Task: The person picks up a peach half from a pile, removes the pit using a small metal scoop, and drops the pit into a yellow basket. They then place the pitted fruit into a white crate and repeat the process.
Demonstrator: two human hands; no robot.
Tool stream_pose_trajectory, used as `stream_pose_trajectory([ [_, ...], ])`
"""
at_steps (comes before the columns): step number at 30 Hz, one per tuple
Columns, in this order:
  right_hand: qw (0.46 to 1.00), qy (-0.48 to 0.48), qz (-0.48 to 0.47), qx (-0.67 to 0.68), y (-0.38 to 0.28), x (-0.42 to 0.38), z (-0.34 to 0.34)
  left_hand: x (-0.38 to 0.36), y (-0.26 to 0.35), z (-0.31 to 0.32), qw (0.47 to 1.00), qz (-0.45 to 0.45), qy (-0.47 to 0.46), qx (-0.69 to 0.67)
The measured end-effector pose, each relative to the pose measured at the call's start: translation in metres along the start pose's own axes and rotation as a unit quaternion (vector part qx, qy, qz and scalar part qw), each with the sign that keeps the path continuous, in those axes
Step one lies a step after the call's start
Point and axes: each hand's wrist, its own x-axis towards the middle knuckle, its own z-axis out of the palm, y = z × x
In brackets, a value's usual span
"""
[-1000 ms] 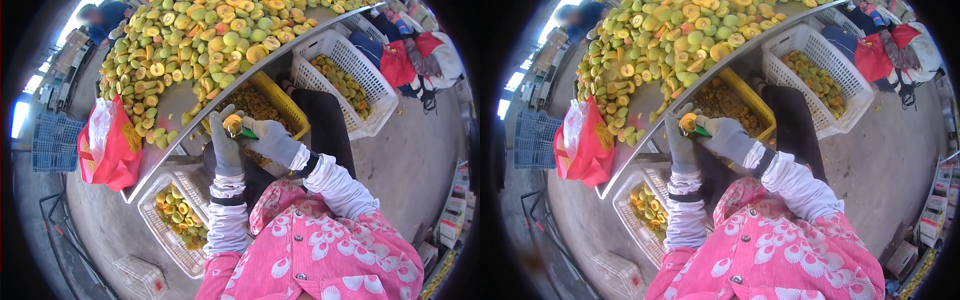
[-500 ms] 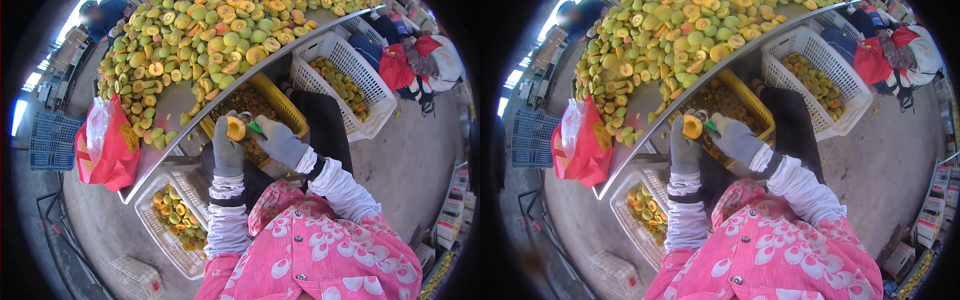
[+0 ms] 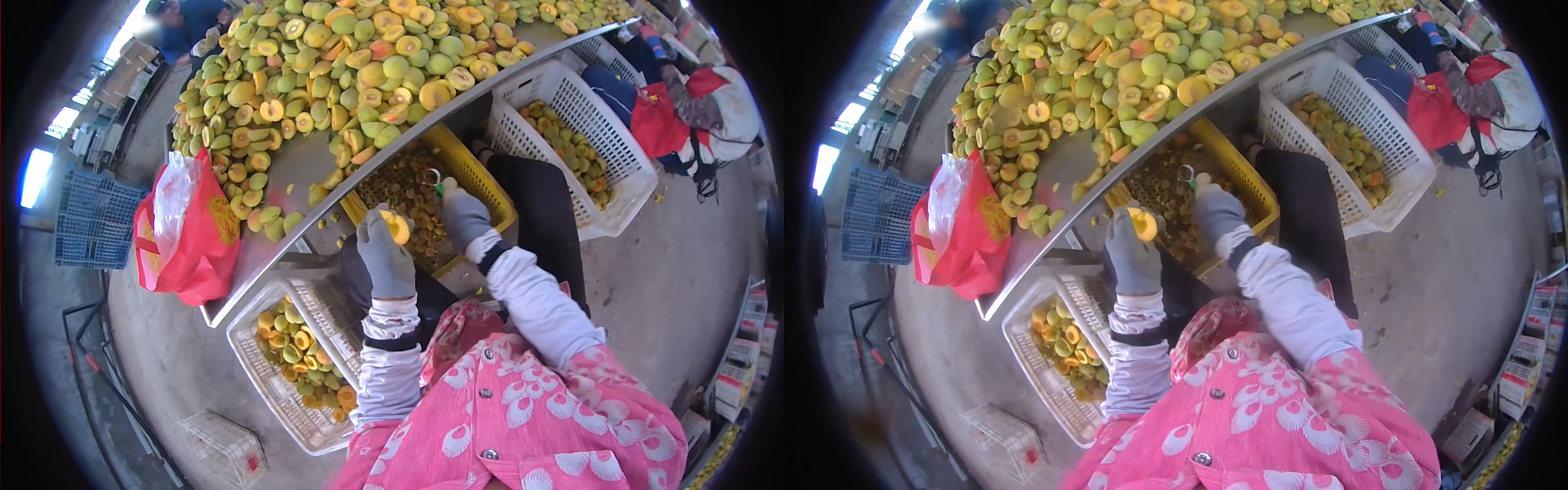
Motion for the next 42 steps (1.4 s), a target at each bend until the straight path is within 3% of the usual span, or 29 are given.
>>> stream_pose_trajectory([
  [1,0.998,0.034,-0.052,-0.015,0.007,0.005,0.0,0.008,-0.007,-0.016,0.961,0.158,-0.061,0.22],
  [2,0.998,0.028,-0.052,-0.018,0.007,0.001,0.0,0.007,-0.014,-0.026,0.848,0.298,-0.116,0.423],
  [3,0.985,0.055,-0.129,0.097,0.0,-0.007,-0.004,0.002,-0.01,-0.016,0.938,0.194,-0.096,0.272],
  [4,0.952,0.085,-0.205,0.21,-0.007,-0.011,-0.01,0.0,-0.004,-0.01,0.938,0.194,-0.097,0.269],
  [5,0.942,-0.046,-0.121,0.311,-0.025,-0.029,-0.031,-0.001,0.003,-0.004,0.944,0.199,-0.085,0.249],
  [6,0.942,-0.046,-0.121,0.31,-0.038,-0.039,-0.052,-0.001,0.005,-0.002,0.949,0.205,-0.072,0.23],
  [7,0.911,-0.226,-0.031,0.345,-0.049,-0.046,-0.07,0.007,-0.002,-0.011,0.942,0.231,-0.117,0.213],
  [8,0.84,-0.396,0.062,0.366,-0.057,-0.053,-0.082,0.005,0.005,-0.007,0.942,0.231,-0.117,0.214],
  [9,0.839,-0.396,0.062,0.367,-0.065,-0.059,-0.088,0.002,0.019,0.001,0.992,0.058,-0.112,0.019],
  [10,0.831,-0.417,0.072,0.362,-0.073,-0.064,-0.092,0.0,0.029,0.006,0.972,-0.118,-0.099,-0.177],
  [15,0.802,-0.437,0.069,0.402,-0.072,-0.077,-0.087,-0.002,0.025,0.009,0.971,-0.108,-0.144,-0.159],
  [17,0.709,-0.516,0.062,0.476,-0.061,-0.077,-0.086,-0.001,0.022,0.007,0.964,-0.108,-0.181,-0.164],
  [18,0.709,-0.517,0.061,0.476,-0.055,-0.076,-0.083,-0.002,0.02,0.008,0.958,-0.09,-0.213,-0.167],
  [20,0.617,-0.561,0.082,0.546,-0.046,-0.072,-0.079,-0.006,0.022,0.014,0.952,-0.071,-0.245,-0.17],
  [22,0.621,-0.551,0.07,0.553,-0.044,-0.074,-0.08,-0.008,0.029,0.027,0.952,-0.11,-0.202,-0.202],
  [25,0.645,-0.492,0.05,0.583,-0.047,-0.076,-0.083,-0.001,0.024,0.041,0.959,-0.1,-0.142,-0.224],
  [26,0.692,-0.446,0.047,0.566,-0.05,-0.078,-0.08,0.0,0.023,0.044,0.961,-0.09,-0.121,-0.23],
  [27,0.735,-0.398,0.044,0.547,-0.052,-0.079,-0.079,0.002,0.022,0.045,0.961,-0.091,-0.123,-0.232],
  [31,0.773,-0.382,0.096,0.498,-0.059,-0.076,-0.088,0.008,0.018,0.041,0.969,-0.066,-0.2,-0.125],
  [33,0.69,-0.486,0.086,0.53,-0.049,-0.069,-0.096,0.013,0.018,0.04,0.967,-0.045,-0.235,-0.092],
  [34,0.69,-0.484,0.08,0.531,-0.04,-0.063,-0.094,0.018,0.02,0.041,0.951,-0.156,-0.256,-0.081],
  [35,0.562,-0.556,0.091,0.605,-0.027,-0.057,-0.085,0.021,0.021,0.041,0.922,-0.267,-0.27,-0.069],
  [36,0.419,-0.614,0.098,0.662,-0.018,-0.051,-0.077,0.025,0.022,0.045,0.923,-0.265,-0.271,-0.069],
  [37,0.368,-0.622,0.094,0.685,-0.012,-0.048,-0.068,0.031,0.023,0.05,0.904,-0.303,-0.286,-0.095],
  [38,0.368,-0.622,0.093,0.685,-0.011,-0.045,-0.068,0.034,0.025,0.053,0.883,-0.342,-0.299,-0.119],
  [39,0.374,-0.625,0.064,0.682,-0.009,-0.039,-0.069,0.034,0.029,0.056,0.921,-0.289,-0.259,-0.048],
  [40,0.381,-0.628,0.033,0.677,-0.008,-0.034,-0.072,0.039,0.028,0.051,0.962,-0.126,-0.225,0.086],
  [41,0.437,-0.568,0.051,0.696,-0.008,-0.033,-0.084,0.047,0.026,0.04,0.959,0.041,-0.181,0.215],
  [42,0.436,-0.569,0.05,0.696,-0.002,-0.026,-0.086,0.059,0.031,0.011,0.966,-0.067,-0.098,0.228],
])
